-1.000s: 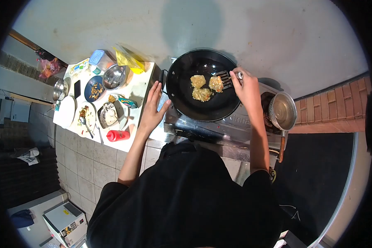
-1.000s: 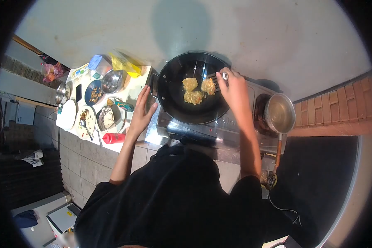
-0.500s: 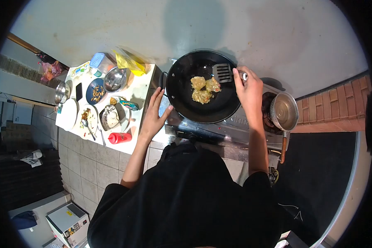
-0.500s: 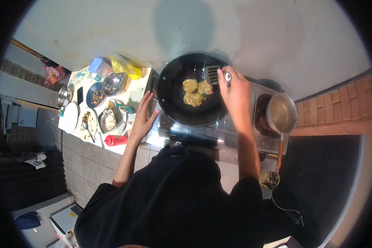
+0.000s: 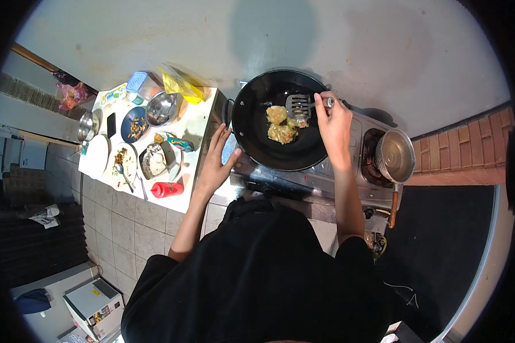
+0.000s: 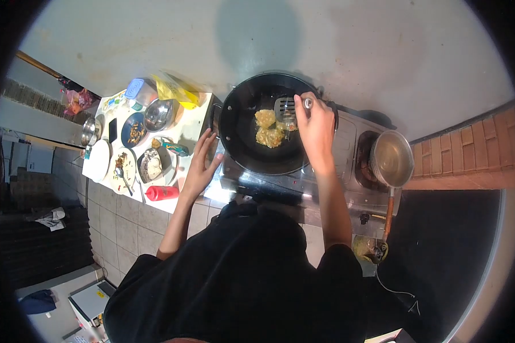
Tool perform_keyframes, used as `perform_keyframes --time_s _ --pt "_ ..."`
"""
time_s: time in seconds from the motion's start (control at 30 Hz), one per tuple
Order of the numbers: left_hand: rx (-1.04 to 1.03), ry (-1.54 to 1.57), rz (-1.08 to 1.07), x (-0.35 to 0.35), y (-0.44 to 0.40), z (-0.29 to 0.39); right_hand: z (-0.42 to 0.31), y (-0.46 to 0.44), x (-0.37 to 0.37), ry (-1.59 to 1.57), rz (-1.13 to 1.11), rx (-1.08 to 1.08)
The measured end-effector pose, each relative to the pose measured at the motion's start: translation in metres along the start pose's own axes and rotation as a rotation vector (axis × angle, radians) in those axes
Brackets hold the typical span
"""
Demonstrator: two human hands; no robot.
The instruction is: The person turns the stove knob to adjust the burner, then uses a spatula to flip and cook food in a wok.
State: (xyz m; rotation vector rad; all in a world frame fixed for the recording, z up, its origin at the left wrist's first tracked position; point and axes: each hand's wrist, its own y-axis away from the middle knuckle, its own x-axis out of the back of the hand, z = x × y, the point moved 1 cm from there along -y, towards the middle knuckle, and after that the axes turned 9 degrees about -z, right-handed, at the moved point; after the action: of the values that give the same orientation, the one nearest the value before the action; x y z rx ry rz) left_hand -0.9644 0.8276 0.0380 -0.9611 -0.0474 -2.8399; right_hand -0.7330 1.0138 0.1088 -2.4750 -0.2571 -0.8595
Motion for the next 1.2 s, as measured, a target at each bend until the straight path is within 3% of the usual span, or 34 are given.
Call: perform_keyframes --time_s 0.67,0.87,0.97,1.0,1.2 --pt "0.014 0.069 0.013 -0.006 0.000 0.008 0.002 -0.006 -0.011 -0.015 -0.025 0.047" --pt "0.019 0.063 0.011 -0.007 0.001 0.004 0.004 -0.002 0.007 -0.007 0.024 -0.029" --pt "0.017 0.083 0.016 -0.006 0.000 0.003 0.019 0.009 0.020 -0.088 0.165 -0.185" --pt "0.013 0.085 0.023 -0.006 -0.001 0.001 0.031 0.016 0.027 -0.097 0.117 -0.286" --pt "0.028 0.066 0.050 -0.004 -0.002 0.009 0.027 0.056 0.047 -0.716 0.058 -0.544"
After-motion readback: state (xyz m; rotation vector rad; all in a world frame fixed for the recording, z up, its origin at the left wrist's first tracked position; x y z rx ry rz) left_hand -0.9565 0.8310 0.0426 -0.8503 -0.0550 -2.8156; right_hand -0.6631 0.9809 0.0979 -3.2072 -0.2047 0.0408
